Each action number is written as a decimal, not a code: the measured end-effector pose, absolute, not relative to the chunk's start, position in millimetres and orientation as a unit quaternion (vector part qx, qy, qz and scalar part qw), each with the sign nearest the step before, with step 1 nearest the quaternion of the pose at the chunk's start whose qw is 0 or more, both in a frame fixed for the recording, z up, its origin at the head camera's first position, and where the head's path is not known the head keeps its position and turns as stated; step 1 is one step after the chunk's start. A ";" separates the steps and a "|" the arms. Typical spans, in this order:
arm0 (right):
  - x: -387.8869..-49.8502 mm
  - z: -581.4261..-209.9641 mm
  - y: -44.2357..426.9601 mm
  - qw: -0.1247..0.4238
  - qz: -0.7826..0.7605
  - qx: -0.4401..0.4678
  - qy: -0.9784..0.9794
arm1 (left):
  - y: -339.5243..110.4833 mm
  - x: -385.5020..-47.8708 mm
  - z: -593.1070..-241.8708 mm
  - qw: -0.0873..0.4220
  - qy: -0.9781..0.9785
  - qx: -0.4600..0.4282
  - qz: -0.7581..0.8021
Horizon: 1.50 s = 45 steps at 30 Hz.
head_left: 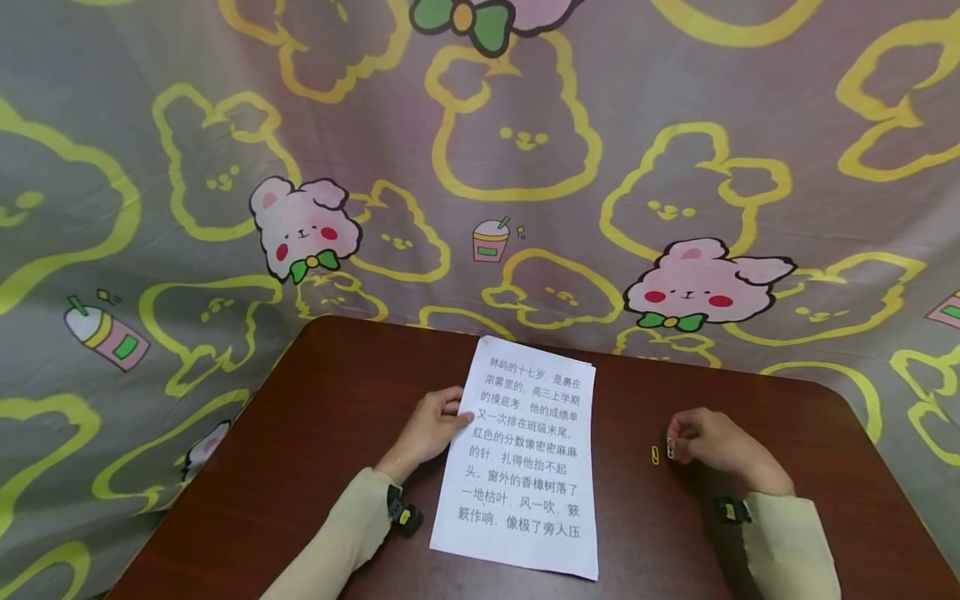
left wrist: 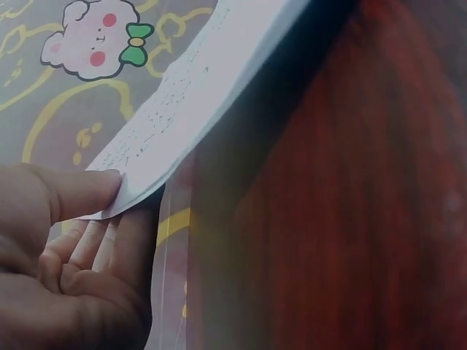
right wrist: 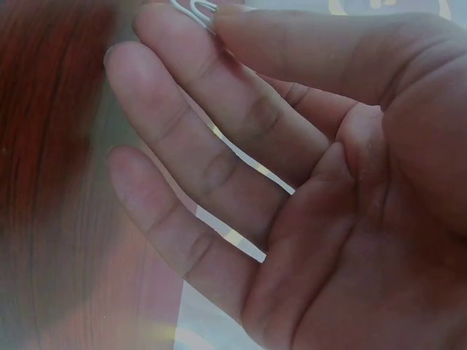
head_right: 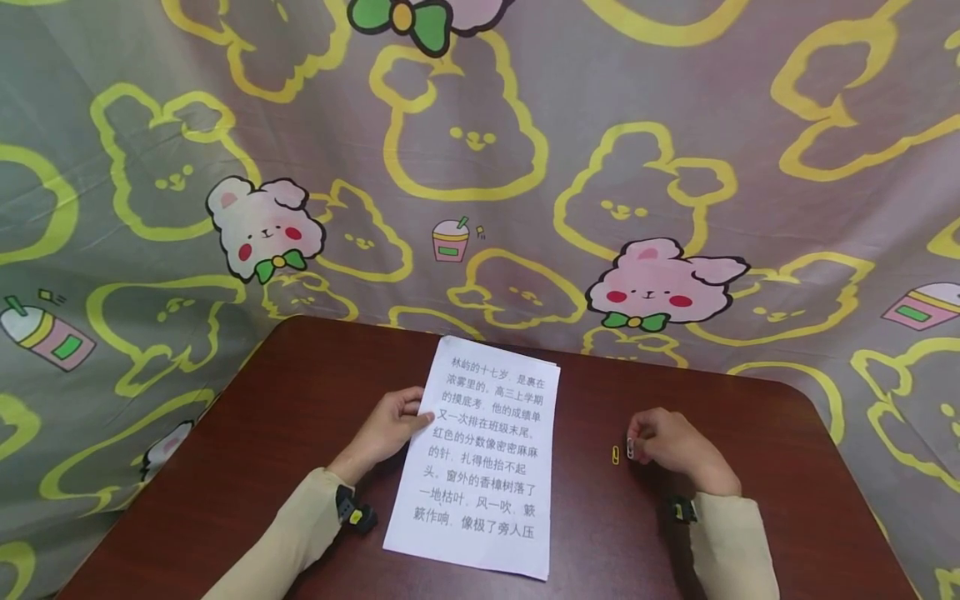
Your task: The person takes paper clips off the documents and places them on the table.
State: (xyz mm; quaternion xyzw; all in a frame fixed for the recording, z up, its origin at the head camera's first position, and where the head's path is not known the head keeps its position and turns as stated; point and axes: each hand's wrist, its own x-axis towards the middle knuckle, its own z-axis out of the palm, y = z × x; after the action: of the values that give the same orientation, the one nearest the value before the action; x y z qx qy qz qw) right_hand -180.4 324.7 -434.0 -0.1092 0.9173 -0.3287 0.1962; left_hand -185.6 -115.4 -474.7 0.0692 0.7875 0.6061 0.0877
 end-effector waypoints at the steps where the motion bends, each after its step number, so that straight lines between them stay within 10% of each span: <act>1: -180.0 -434.2 324.8 0.197 -0.330 -0.109 0.917 | -115.6 -185.7 -475.4 0.087 0.789 0.068 0.604; 45: -183.1 -449.9 320.7 0.174 -0.296 -0.083 0.935 | -135.1 -192.7 -471.0 0.105 0.872 0.019 0.478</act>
State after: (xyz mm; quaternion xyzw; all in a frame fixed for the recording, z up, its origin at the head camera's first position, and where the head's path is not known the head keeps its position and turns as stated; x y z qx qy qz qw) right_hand -183.1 320.7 -449.9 -0.0834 0.9353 -0.2965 0.1743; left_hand -192.7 -135.1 -471.0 0.0192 0.8719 0.4779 0.1049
